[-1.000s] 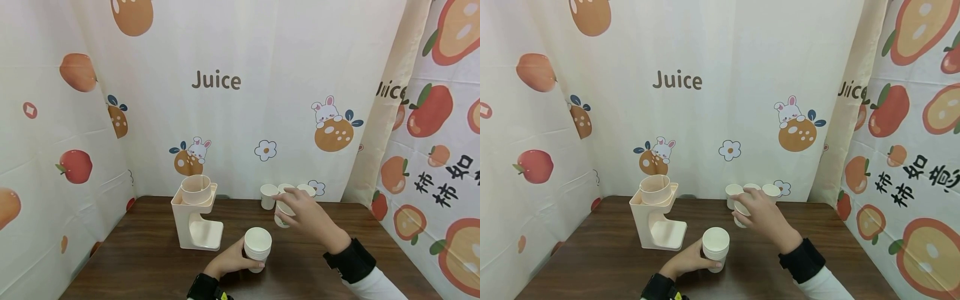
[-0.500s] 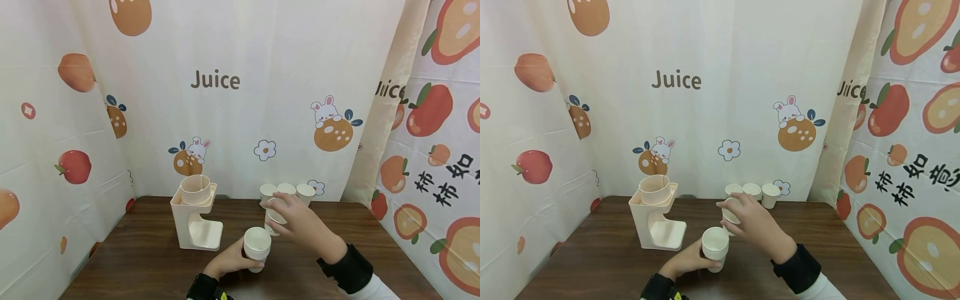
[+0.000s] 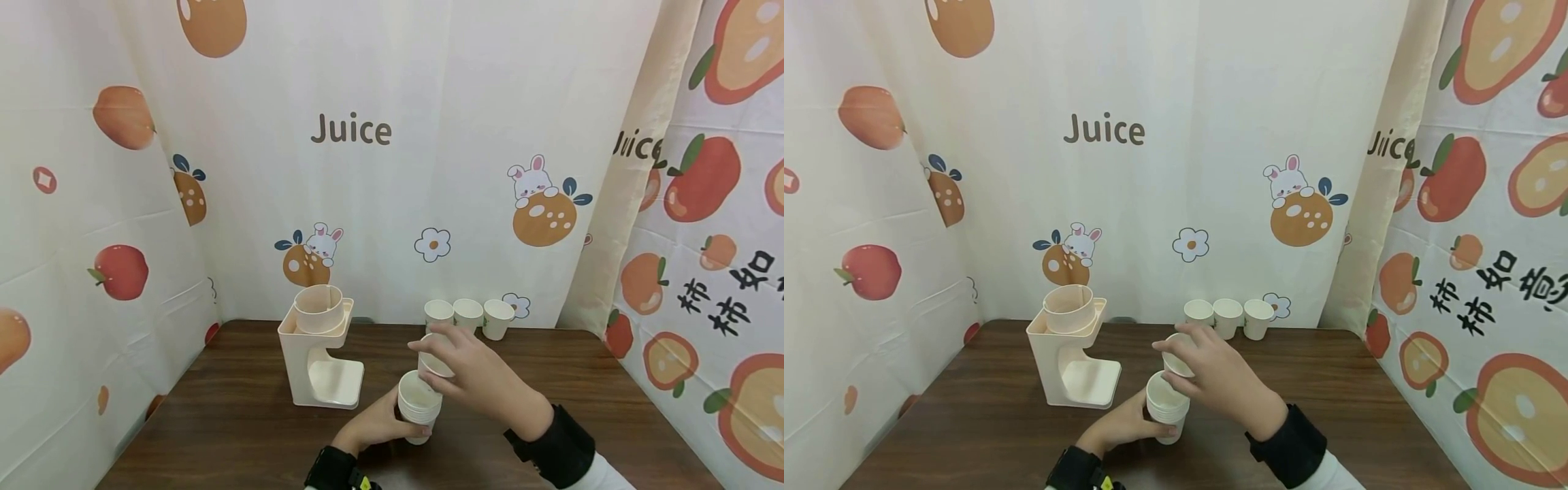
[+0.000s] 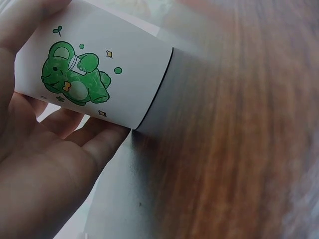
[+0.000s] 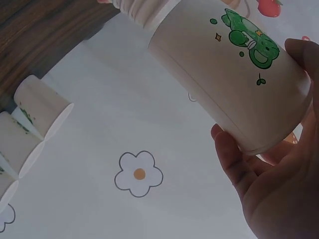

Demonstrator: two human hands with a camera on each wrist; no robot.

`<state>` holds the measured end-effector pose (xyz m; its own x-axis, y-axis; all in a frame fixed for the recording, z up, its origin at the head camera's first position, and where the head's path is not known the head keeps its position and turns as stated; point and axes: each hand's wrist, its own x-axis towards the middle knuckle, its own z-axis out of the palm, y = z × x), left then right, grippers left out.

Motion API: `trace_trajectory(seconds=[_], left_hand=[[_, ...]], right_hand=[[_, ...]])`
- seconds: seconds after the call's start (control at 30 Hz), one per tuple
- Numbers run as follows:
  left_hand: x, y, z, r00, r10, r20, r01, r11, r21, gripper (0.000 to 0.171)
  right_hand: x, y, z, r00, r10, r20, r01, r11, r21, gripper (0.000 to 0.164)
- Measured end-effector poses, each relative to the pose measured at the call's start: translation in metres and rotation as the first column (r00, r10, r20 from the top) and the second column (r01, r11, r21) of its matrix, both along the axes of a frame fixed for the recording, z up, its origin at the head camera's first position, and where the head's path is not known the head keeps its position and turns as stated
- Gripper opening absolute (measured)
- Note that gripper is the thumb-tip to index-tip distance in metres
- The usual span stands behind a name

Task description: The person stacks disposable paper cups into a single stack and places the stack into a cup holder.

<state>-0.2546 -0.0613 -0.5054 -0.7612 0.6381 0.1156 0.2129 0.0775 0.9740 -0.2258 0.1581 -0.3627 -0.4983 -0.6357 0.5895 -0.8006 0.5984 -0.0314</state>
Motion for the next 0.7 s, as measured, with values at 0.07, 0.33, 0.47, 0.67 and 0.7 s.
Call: trace_trajectory(seconds=[0.07,0.33,0.47,0.67,0.7], left_hand=[[0.000,0.000,0.000,1.000,-0.002,0.002,0.002,1.000,0.000,0.074],[-0.002,0.000,0.000,1.000,-0.009,-0.002,0.009,1.000,-0.006,0.072],[-0.002,-0.001,-0.001,1.000,-0.019,0.002,0.019,1.000,-0.011,0.074],[0.000,-0.001,-0.001,1.000,-0.006,-0.001,0.006,1.000,-0.022,0.078],[0.000,-0.001,-0.001,1.000,-0.003,-0.002,0.003,1.000,-0.023,0.077]], right_hand=[[0.000,-0.002,-0.002,1.000,0.005,0.005,-0.005,1.000,0.000,0.038],[0.000,-0.009,-0.007,0.999,0.041,-0.013,-0.041,0.999,0.004,0.038],[0.000,-0.012,-0.009,0.998,0.060,-0.002,-0.060,0.998,0.009,0.039],[0.001,-0.014,-0.017,0.993,0.090,0.071,-0.091,0.996,0.021,0.038],[0.001,-0.014,-0.018,0.993,0.091,0.081,-0.093,0.995,0.024,0.037]])
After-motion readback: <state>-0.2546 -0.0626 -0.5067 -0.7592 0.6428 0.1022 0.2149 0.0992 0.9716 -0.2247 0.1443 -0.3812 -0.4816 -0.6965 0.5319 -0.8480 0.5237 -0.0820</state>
